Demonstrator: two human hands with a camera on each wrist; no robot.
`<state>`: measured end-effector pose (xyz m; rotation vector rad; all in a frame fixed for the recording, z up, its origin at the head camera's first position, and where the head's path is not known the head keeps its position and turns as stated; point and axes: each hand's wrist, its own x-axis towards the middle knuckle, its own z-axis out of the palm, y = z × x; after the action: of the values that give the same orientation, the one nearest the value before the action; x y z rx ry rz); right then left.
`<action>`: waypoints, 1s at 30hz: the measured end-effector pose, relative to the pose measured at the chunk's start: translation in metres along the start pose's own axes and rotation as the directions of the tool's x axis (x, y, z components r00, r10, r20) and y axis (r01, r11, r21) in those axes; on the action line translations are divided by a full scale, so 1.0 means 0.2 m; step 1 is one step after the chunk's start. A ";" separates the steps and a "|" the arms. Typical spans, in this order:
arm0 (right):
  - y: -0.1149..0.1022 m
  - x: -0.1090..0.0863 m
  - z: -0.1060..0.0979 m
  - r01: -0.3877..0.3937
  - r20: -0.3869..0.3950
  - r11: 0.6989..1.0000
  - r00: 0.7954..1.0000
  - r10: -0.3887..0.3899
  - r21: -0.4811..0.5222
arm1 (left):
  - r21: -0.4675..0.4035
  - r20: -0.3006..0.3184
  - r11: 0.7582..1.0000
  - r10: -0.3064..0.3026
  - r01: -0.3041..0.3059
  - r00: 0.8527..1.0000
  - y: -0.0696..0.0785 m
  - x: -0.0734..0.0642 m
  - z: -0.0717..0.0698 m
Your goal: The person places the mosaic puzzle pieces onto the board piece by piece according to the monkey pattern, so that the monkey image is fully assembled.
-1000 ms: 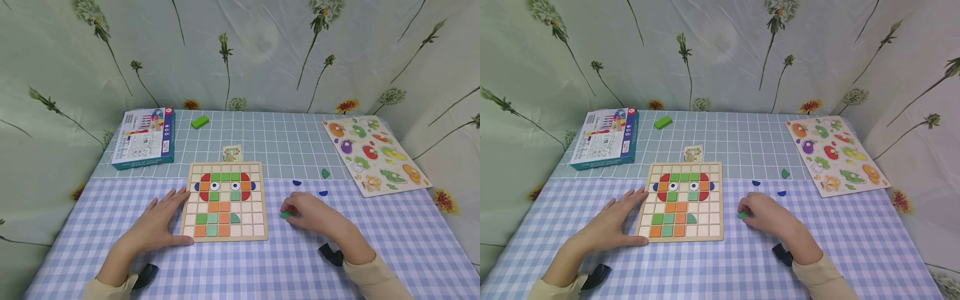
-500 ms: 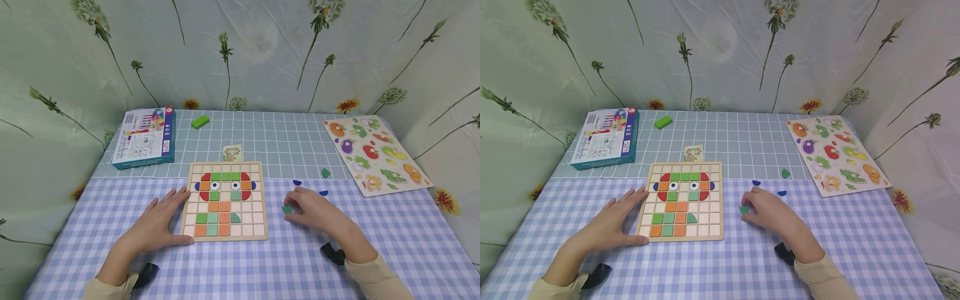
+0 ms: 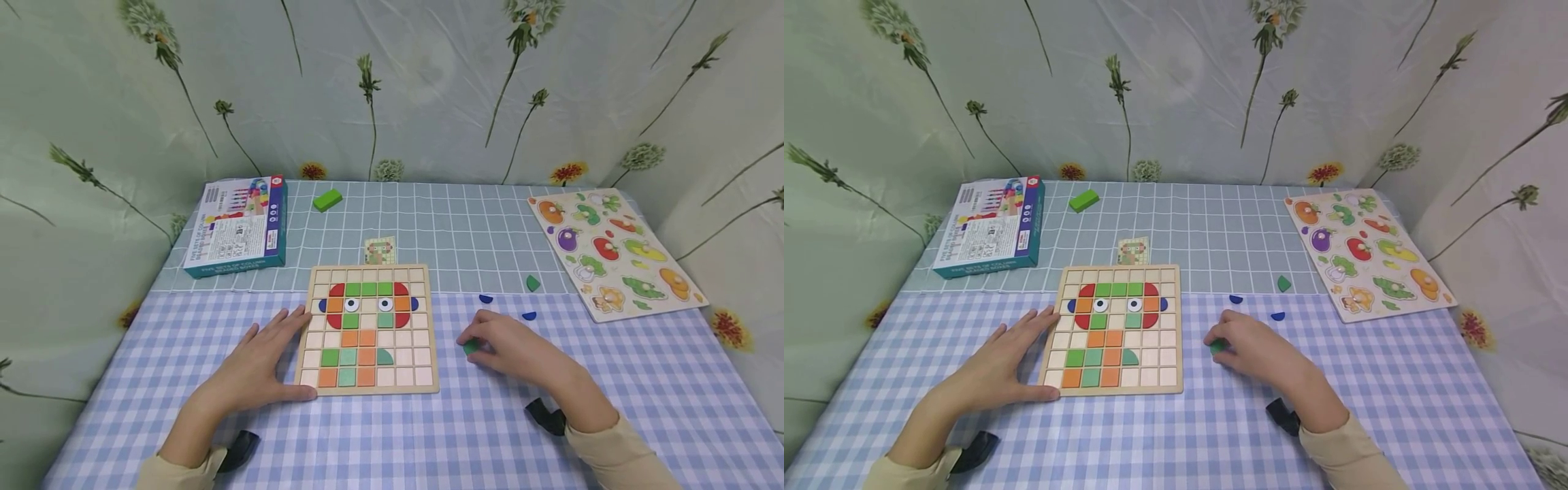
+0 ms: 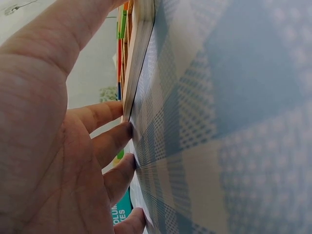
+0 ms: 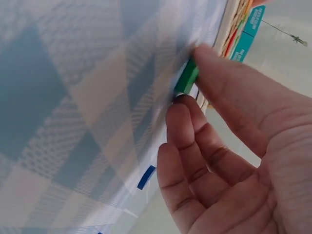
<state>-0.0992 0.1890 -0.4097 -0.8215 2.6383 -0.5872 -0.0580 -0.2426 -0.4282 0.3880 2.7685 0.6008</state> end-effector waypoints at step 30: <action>-0.28 0.26 0.03 0.171 -0.127 0.983 0.976 -0.179 -0.073 | -0.004 -0.006 1.000 0.009 -0.009 1.000 0.00 -0.01 0.00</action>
<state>-0.1124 0.1139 -0.3982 -1.0776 2.7336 -0.6277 -0.0566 -0.2434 -0.4270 0.3982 2.7718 0.6104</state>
